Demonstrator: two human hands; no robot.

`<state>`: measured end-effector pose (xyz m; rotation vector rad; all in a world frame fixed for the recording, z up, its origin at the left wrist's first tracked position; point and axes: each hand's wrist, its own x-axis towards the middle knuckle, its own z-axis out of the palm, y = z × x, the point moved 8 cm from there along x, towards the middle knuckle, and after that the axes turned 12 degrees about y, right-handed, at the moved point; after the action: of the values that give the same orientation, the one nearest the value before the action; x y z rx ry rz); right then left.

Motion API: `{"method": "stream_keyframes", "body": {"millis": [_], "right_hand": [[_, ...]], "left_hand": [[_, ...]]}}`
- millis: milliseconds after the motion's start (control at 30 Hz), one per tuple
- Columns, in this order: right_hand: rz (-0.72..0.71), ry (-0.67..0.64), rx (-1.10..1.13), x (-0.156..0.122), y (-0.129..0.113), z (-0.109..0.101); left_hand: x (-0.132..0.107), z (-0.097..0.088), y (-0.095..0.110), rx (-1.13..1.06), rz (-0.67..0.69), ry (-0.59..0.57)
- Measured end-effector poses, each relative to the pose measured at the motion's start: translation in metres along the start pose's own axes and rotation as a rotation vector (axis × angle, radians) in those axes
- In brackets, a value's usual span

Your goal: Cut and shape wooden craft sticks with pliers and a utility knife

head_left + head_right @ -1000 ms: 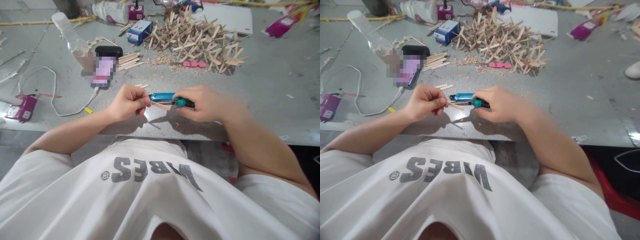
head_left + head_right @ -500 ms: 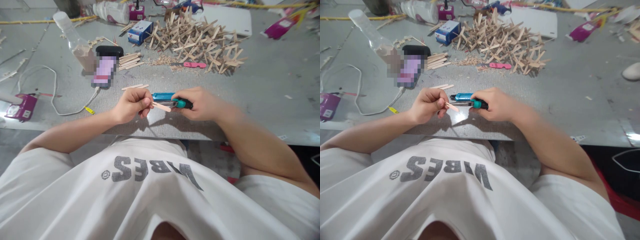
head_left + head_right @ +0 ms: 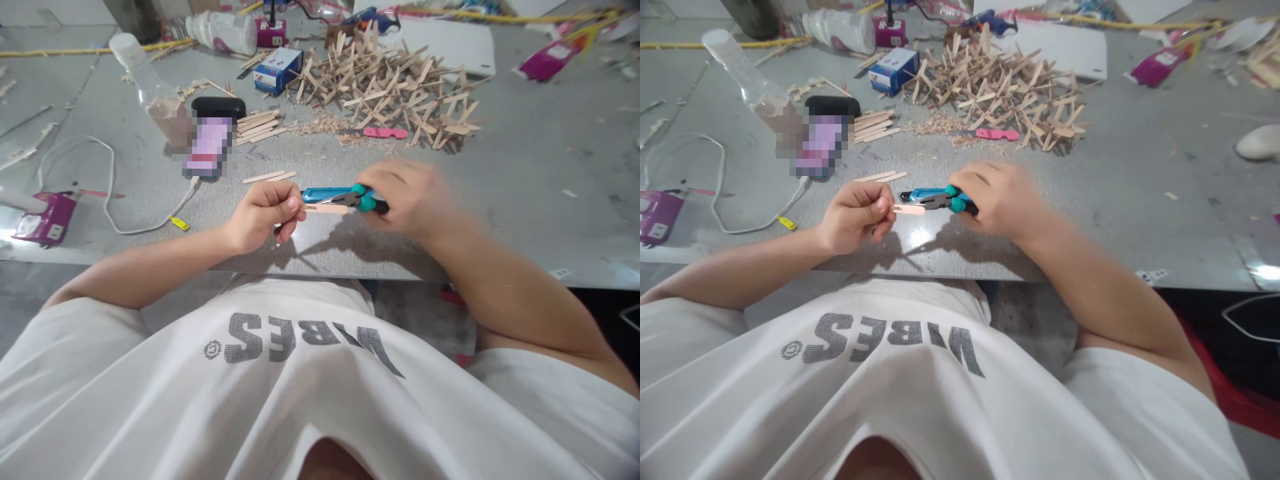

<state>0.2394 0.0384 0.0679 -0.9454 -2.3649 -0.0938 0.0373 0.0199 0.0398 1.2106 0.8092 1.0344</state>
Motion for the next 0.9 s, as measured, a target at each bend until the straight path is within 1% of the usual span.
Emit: {"method": "stream_keyframes", "body": {"millis": [67,133,167,200,267,300,333,400,500,633,800,900], "right_hand": [[0.038,-0.032,-0.03,-0.002,0.001,-0.002],[0.082,-0.054,-0.068,-0.004,0.008,-0.005],[0.106,-0.041,-0.092,-0.005,0.014,-0.008],[0.13,0.004,-0.118,-0.005,0.022,-0.013],[0.175,0.135,-0.161,-0.004,0.04,-0.025],[0.192,0.178,-0.177,-0.003,0.048,-0.029],[0.212,0.189,-0.178,-0.003,0.055,-0.028],[0.245,0.157,-0.153,0.0,0.063,-0.022],[0.269,0.087,-0.095,0.005,0.057,-0.007],[0.222,0.039,-0.066,0.009,0.035,0.009],[0.138,0.056,-0.055,0.007,0.017,0.016],[0.085,0.07,-0.068,0.006,0.011,0.017]], "left_hand": [[0.0,0.0,-0.001,-0.012,-0.013,0.007],[-0.001,-0.001,0.0,-0.052,-0.018,0.009],[-0.001,-0.003,0.003,-0.077,-0.012,0.019],[0.0,-0.007,0.006,-0.098,0.003,0.041],[0.002,-0.017,0.014,-0.108,0.054,0.108],[0.004,-0.023,0.017,-0.095,0.083,0.147],[0.005,-0.029,0.019,-0.071,0.109,0.183],[0.009,-0.036,0.021,-0.005,0.159,0.245],[0.012,-0.04,0.02,0.081,0.226,0.301],[0.013,-0.036,0.02,0.113,0.277,0.291],[0.014,-0.035,0.02,0.134,0.295,0.254],[0.015,-0.039,0.018,0.177,0.3,0.271]]}}
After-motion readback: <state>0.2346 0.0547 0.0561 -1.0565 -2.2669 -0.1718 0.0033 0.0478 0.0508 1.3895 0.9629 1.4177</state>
